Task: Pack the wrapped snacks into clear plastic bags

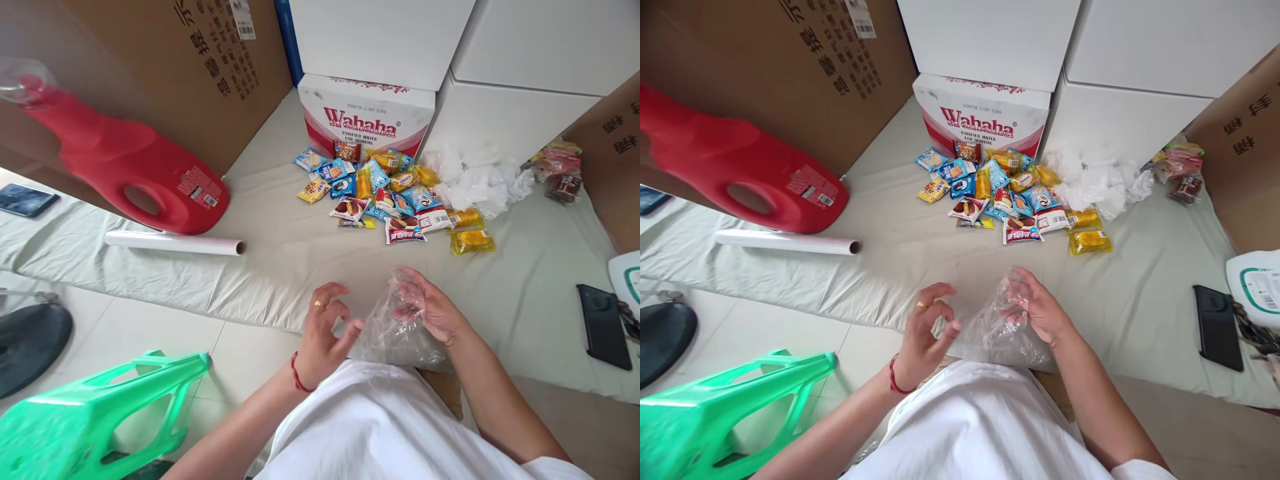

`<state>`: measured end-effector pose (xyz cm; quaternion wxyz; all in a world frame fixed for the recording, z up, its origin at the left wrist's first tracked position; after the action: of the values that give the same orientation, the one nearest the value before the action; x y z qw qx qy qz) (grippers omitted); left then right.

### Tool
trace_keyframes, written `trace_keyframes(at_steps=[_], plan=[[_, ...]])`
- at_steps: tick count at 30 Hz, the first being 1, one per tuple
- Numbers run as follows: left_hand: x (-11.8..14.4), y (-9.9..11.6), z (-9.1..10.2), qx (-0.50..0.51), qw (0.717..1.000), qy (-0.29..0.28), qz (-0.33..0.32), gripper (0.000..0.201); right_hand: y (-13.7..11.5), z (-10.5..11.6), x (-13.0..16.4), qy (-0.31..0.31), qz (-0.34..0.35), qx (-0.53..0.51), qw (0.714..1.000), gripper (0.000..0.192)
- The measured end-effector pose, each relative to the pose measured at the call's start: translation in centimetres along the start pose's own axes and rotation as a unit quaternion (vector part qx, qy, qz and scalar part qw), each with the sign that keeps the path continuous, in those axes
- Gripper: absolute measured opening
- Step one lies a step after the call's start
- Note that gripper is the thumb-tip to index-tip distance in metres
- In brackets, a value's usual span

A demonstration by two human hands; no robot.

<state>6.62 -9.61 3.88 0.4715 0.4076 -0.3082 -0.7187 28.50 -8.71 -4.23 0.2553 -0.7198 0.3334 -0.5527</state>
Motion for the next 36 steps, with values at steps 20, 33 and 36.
trace_keyframes(at_steps=[20,33,36], plan=[[-0.9,-0.4,-6.0,-0.14,0.99,-0.006,-0.02,0.026,-0.3,-2.8,0.2,0.043,0.084,-0.102,0.99,0.112],[-6.3,-12.0,-2.0,0.335,0.831,-0.153,0.417,0.046,0.6,3.8,0.2,0.093,0.152,0.103,0.979,0.112],[-8.2,-13.7,-1.3,0.287,0.852,-0.171,0.403,0.041,-0.4,5.1,0.4,0.132,0.16,0.104,0.973,0.11]])
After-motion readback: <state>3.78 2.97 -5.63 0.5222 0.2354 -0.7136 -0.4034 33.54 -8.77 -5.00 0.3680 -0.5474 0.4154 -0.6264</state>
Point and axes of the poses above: each hand's wrist, its own x-axis away from the middle knuckle, its own z-axis out of the back of the hand, y = z × x, the point moved 9 cm from there along -x, towards the middle knuckle, and after that the axes turned 2 degrees about -y, right-handed, at the moved point
